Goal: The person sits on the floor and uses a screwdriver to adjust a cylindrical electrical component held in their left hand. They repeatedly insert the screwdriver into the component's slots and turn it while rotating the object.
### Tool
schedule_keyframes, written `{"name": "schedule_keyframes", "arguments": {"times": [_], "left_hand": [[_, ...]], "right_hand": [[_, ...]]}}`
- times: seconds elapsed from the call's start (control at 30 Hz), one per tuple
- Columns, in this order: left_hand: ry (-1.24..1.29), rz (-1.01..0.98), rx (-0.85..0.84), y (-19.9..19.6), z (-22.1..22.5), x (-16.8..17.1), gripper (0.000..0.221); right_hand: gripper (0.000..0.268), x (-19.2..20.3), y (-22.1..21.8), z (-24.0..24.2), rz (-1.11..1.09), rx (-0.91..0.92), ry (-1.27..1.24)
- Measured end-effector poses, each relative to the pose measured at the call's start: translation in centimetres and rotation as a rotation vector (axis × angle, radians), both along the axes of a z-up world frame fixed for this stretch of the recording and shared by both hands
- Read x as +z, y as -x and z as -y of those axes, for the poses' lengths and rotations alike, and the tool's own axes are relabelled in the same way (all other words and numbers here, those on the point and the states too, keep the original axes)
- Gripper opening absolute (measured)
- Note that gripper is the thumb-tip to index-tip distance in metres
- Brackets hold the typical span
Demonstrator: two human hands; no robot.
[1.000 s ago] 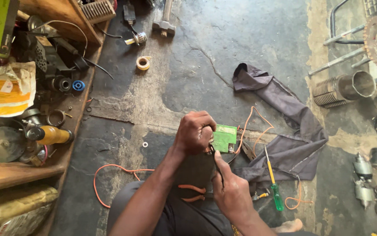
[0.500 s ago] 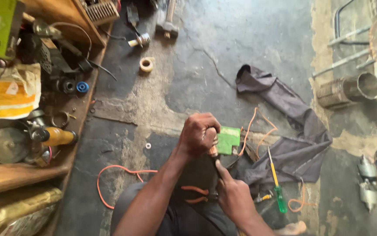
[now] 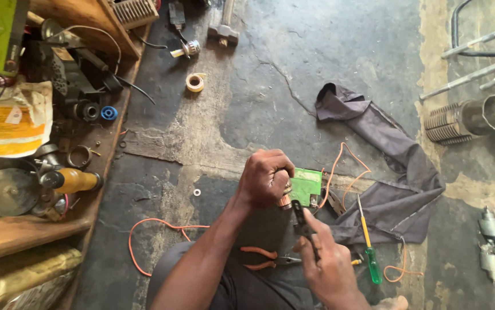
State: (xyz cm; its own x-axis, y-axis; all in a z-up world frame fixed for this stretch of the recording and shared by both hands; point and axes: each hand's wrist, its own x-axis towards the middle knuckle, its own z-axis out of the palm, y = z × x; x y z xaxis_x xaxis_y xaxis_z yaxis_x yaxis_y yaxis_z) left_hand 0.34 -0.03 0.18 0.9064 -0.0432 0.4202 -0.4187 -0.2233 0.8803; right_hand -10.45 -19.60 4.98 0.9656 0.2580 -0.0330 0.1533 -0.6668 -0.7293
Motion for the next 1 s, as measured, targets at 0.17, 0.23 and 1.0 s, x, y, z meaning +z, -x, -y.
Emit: {"name": "schedule_keyframes", "arguments": {"times": [0.17,0.23,1.0], "left_hand": [[-0.005,-0.017,0.007,0.1,0.1,-0.1,0.014],[0.002,-0.031,0.005,0.2,0.0,0.1,0.014],[-0.003,0.008,0.040,0.3,0.2,0.3,0.015]], "right_hand": [[0.058,-0.9,0.4,0.4,-0.061,0.027,-0.010],[0.057,-0.9,0.5,0.4,-0.049,0.025,-0.013],[0.055,-0.5,0.8,-1.0,0.149,0.002,0.158]]}}
